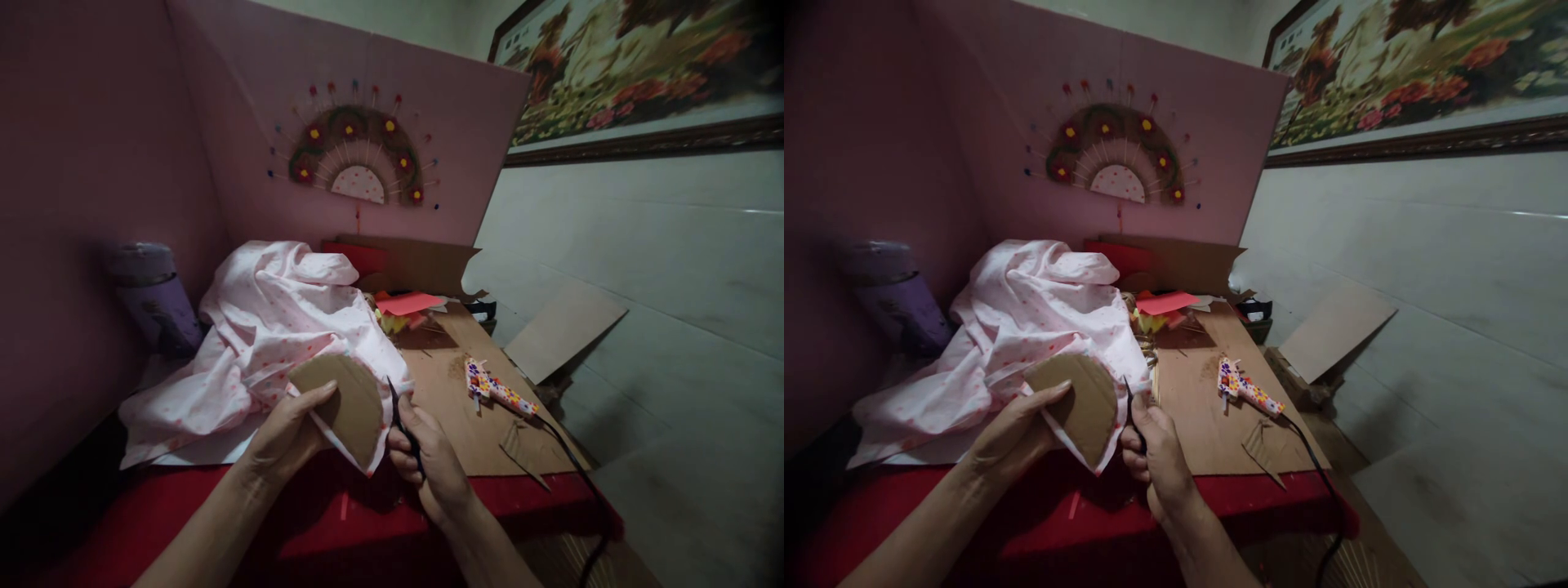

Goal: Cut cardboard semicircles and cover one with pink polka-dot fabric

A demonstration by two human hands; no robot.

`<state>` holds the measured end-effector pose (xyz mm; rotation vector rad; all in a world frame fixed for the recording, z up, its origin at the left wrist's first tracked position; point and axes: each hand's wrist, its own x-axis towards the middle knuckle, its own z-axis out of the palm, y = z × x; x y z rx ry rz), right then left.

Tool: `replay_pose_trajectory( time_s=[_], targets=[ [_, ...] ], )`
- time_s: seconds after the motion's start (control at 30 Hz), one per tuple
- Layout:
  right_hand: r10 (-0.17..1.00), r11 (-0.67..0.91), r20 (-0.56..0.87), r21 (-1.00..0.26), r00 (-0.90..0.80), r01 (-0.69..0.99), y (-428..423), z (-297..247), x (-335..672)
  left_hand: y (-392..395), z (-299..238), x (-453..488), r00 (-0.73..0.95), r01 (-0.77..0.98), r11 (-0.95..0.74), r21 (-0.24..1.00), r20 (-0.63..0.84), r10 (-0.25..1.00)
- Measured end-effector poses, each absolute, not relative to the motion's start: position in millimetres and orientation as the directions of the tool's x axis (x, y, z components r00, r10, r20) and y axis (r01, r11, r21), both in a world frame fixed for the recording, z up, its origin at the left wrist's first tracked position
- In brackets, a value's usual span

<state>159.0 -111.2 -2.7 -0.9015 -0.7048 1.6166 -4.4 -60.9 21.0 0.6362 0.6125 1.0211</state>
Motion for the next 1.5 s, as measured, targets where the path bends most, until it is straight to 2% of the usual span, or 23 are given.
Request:
replay_pose_trajectory(
  time_s=[0.17, 0.3, 0.4, 0.63, 0.97, 1.17, 1.27, 1.5],
  targets=[
    [0.983, -0.170, -0.181, -0.845, -0.028, -0.506, -109.8, -7.1, 156.9, -59.5, 18.4, -6.0, 0.384, -0.580, 0.377, 0.722, -0.166, 0.909],
    [0.978, -0.194, -0.206, -0.849, -0.031, -0.491, -112.9, -7.0, 158.2, -58.6, 17.7, -9.1, 0.398, -0.566, 0.412, 0.714, -0.201, 0.895],
    [0.968, -0.244, -0.236, -0.824, -0.082, -0.511, -116.3, -5.0, 163.9, -59.2, 21.2, -11.8, 0.395, -0.549, 0.426, 0.719, -0.227, 0.890],
    [0.904, -0.408, -0.271, -0.777, -0.332, -0.479, -117.4, -5.5, 180.3, -59.8, 29.9, -16.2, 0.363, -0.536, 0.376, 0.755, -0.196, 0.911],
    [0.879, -0.417, -0.264, -0.830, -0.398, -0.371, -100.7, 6.5, 168.1, -55.6, 31.9, -36.8, 0.420, -0.485, 0.388, 0.784, -0.180, 0.889],
    [0.847, -0.422, -0.144, -0.767, -0.511, -0.484, -87.6, 14.1, 161.2, -44.8, 45.7, -52.7, 0.379, -0.500, 0.298, 0.813, -0.104, 0.920],
    [0.857, -0.420, -0.161, -0.769, -0.489, -0.482, -82.3, 13.2, 156.1, -39.1, 45.6, -58.8, 0.356, -0.486, 0.285, 0.826, -0.111, 0.928],
    [0.816, -0.462, -0.245, -0.821, -0.523, -0.335, -69.7, 23.0, 142.4, -31.8, 31.0, -66.2, 0.338, -0.542, 0.326, 0.775, -0.154, 0.929]
  ],
)
